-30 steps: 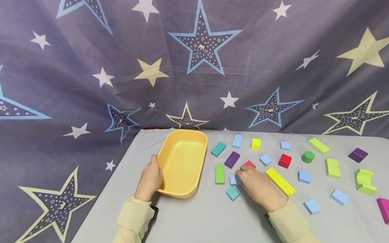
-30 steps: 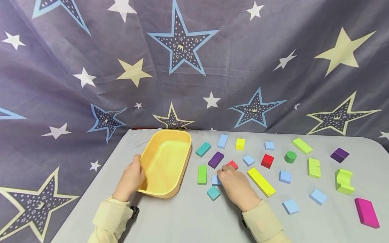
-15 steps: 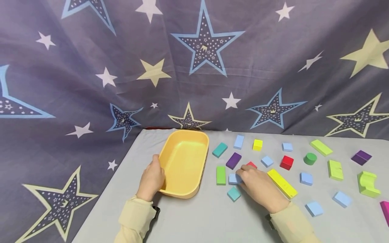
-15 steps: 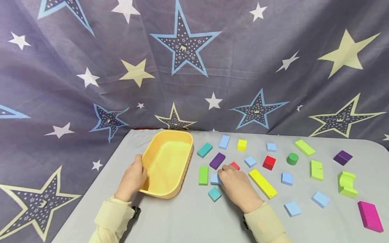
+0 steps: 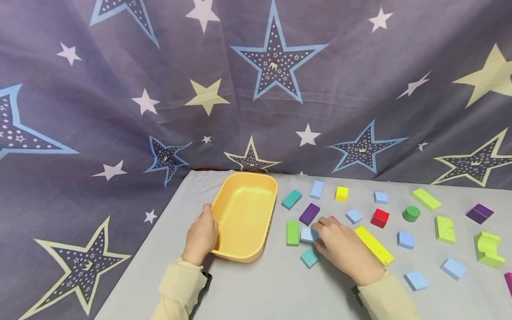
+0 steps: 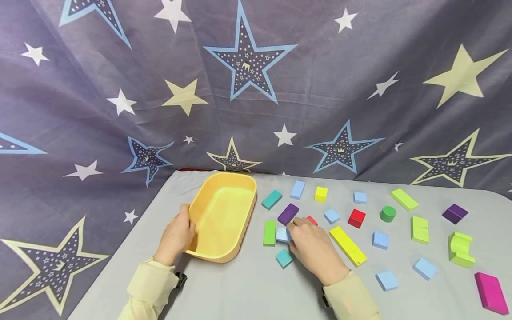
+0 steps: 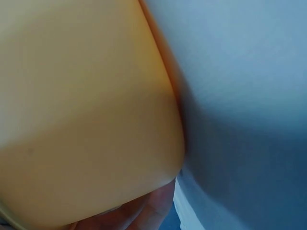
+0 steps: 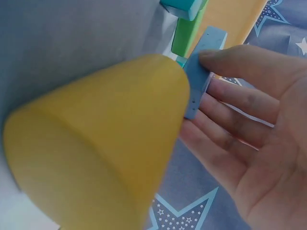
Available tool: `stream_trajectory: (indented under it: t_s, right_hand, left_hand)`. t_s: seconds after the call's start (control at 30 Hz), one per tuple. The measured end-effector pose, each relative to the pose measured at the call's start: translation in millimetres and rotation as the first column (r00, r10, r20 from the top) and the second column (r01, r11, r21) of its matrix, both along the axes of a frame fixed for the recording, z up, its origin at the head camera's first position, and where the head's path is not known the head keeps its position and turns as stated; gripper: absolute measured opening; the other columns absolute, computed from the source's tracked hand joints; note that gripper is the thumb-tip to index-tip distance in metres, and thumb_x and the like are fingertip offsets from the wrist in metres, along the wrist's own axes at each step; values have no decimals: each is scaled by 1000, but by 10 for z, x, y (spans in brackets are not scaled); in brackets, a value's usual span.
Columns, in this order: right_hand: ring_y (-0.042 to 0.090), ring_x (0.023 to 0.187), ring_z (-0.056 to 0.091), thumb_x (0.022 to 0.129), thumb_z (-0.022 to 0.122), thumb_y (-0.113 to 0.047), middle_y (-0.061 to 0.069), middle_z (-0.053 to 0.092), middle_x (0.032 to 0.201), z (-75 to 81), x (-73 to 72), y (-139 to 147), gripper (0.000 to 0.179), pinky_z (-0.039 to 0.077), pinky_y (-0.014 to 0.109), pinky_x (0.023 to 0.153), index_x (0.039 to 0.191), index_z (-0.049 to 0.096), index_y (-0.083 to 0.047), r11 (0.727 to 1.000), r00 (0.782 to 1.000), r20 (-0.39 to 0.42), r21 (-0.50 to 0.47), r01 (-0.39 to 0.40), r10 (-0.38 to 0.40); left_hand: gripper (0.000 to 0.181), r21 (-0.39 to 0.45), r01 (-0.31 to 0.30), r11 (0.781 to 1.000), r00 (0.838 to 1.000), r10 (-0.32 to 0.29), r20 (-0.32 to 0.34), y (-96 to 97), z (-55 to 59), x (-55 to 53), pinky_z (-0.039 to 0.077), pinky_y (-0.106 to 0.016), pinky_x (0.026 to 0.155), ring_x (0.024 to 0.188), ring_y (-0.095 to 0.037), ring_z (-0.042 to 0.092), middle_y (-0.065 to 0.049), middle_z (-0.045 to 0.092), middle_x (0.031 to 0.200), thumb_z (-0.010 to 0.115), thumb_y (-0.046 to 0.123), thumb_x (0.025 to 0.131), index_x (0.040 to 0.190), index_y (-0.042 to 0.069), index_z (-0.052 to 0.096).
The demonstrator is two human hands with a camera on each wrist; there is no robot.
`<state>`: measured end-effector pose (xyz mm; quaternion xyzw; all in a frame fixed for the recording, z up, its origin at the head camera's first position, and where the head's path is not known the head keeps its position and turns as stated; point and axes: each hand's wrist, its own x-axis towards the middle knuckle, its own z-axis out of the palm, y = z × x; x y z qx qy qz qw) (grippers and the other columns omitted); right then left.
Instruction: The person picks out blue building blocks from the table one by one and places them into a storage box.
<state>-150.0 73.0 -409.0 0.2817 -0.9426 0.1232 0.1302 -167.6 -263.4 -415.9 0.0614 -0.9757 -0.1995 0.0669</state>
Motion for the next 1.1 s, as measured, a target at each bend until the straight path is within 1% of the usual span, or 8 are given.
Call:
stream_trajectory:
  t_s: [0.27,0.43,0.6,0.83,0.97,1.1]
  right_hand:
    - [22,84,64,71,88,-9,7,69,93,71,8,-21,36,58,37,80,102,72,-2,1000,1000,-9,-22,-7,7]
    - [21,90,65,72,88,-13,7,69,98,106,32,-47,39,57,38,84,105,71,-2,999,1000,-20,-44,-15,14]
    - [20,89,65,72,88,-14,6,69,99,127,53,-69,39,57,37,84,106,71,-3,998,1000,-28,-55,-14,13]
    - [17,84,62,73,87,-14,4,68,96,140,74,-98,37,57,35,82,105,71,-4,999,999,-40,-45,-8,6]
    - [17,84,61,73,87,-15,4,67,96,144,84,-102,37,57,34,82,105,71,-5,999,1000,-30,-51,-2,1]
    - [18,87,62,74,87,-15,4,67,98,149,85,-97,37,57,36,84,106,71,-5,998,999,-35,-62,-9,7]
  left_hand:
    - [39,-1,-5,1000,1000,5,-5,-1,10,10,51,-57,71,85,-46,66,-28,66,106,46,3,96,135,-4,42]
    - [39,0,-3,1000,1000,3,-12,-1,7,16,50,-57,71,84,-46,66,-28,66,104,46,3,96,134,-4,43]
    - [39,-4,2,1000,1000,-3,-18,-4,0,17,50,-57,70,83,-46,66,-28,66,103,47,2,96,134,-5,43]
    - [39,0,-5,1000,1000,5,-24,1,-4,18,50,-57,70,84,-46,66,-28,66,103,46,3,95,134,-4,43]
    - [40,-4,-2,1000,1000,2,-29,-2,-9,17,50,-58,70,83,-46,66,-28,66,103,46,2,95,134,-5,44]
    - [41,-7,1,1000,1000,-1,-18,-5,-6,6,51,-57,70,84,-46,66,-28,66,106,45,3,96,135,-5,42]
